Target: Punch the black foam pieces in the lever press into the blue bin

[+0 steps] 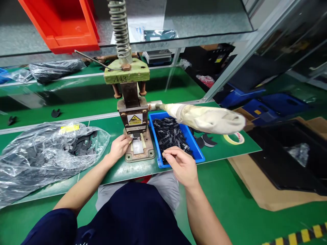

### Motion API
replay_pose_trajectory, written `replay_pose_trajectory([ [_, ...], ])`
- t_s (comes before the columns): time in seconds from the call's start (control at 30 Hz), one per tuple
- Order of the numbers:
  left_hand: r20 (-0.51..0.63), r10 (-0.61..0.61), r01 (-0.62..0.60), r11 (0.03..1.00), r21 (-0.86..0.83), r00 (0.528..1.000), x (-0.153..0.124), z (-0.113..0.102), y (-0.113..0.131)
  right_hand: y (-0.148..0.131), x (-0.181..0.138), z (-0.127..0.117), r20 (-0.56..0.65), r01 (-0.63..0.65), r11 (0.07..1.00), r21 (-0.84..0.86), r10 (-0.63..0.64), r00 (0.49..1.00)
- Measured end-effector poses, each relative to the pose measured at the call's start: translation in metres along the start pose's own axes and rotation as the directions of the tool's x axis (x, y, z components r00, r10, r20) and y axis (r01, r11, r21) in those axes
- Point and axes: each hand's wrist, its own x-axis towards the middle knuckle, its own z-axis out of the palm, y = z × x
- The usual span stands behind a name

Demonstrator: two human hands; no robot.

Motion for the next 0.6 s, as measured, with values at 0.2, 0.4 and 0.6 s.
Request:
replay_pose_trajectory([
  [0.2,0.073,0.053,-0.061,0.992,0.112,0.996,0.001,0.001,-0.001,-0.009,0.025,-0.002,-0.165,0.106,0.994,0.015,-0.103,0.981],
  [0.4,0.075,0.082,-0.094,0.980,0.177,0.994,0.001,0.005,0.003,-0.081,0.079,0.006,-0.331,0.604,0.772,0.199,-0.527,0.783],
  [0.6,0.011,0.101,-0.102,0.979,0.174,0.995,-0.004,0.012,0.000,-0.144,0.090,0.003,-0.060,0.573,0.767,0.290,-0.583,0.810],
])
